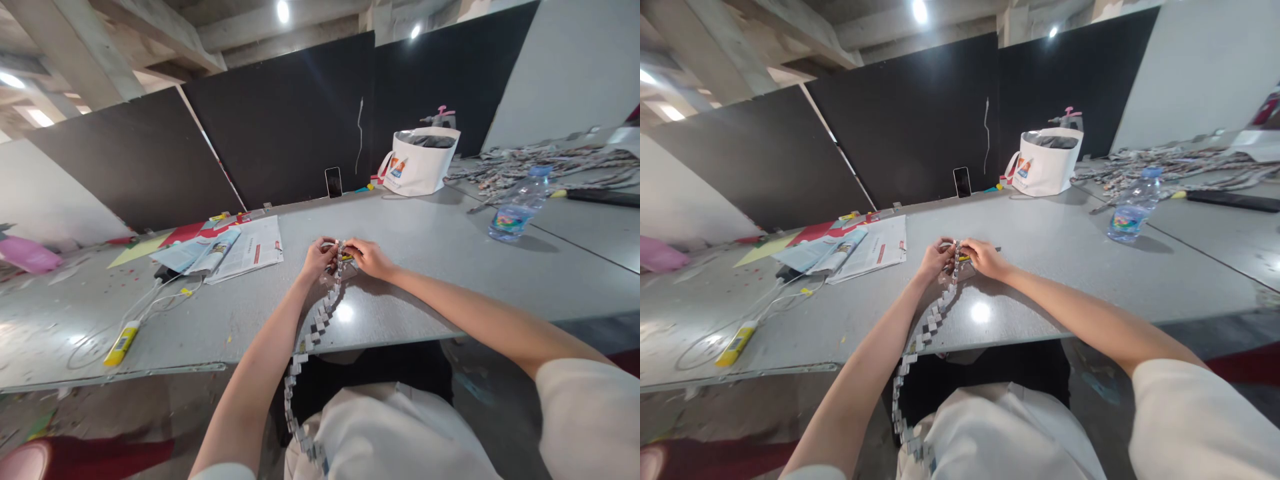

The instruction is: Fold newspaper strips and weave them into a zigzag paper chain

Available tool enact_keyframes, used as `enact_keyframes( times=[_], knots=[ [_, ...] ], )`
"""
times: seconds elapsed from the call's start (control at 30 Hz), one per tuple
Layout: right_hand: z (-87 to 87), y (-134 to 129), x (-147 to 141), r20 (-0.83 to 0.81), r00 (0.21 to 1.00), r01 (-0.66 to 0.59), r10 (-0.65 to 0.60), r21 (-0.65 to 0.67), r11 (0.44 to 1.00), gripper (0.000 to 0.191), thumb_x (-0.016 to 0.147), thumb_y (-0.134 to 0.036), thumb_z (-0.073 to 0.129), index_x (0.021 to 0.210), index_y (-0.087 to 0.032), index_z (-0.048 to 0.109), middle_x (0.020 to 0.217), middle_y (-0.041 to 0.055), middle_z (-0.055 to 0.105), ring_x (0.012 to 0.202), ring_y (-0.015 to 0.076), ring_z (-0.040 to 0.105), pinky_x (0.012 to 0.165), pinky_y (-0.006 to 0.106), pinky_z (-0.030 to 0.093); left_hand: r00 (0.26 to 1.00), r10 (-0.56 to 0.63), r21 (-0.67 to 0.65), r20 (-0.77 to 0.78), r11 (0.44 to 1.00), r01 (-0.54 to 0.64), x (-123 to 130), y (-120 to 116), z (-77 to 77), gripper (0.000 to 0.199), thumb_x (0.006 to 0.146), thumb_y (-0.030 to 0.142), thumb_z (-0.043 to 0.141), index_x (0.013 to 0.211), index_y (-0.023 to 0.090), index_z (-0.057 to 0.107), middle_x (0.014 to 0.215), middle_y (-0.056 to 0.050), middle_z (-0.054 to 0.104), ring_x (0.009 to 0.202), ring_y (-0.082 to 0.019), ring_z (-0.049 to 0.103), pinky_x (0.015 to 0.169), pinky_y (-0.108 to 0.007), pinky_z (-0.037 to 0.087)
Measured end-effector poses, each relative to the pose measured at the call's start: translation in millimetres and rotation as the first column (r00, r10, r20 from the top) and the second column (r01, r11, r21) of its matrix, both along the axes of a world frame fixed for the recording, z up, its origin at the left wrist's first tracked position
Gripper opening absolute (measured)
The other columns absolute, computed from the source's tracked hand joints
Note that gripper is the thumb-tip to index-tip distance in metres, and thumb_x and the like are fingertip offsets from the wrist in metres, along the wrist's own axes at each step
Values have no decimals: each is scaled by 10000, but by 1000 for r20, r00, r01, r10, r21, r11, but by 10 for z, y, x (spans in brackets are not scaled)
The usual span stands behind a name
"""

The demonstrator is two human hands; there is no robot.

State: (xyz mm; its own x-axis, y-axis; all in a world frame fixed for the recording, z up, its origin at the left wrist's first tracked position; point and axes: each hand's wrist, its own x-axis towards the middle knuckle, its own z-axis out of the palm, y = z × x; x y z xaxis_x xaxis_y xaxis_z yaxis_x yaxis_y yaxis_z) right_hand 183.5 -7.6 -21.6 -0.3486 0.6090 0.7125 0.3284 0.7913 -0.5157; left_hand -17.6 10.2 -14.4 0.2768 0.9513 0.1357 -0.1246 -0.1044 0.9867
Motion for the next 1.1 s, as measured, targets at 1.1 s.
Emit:
enact_keyframes(
  times=[1.1],
  knots=[
    [114,116,128,-119,986,-143,114,-271,952,356,1012,-487,538,797,-208,595,688,1,546,646,158,478,649,297,417,999,17,-50,-47,999,-19,99,-47,24,500,704,475,936,1020,164,705,659,20,670,476,-68,503,487,-204,412]
  ],
)
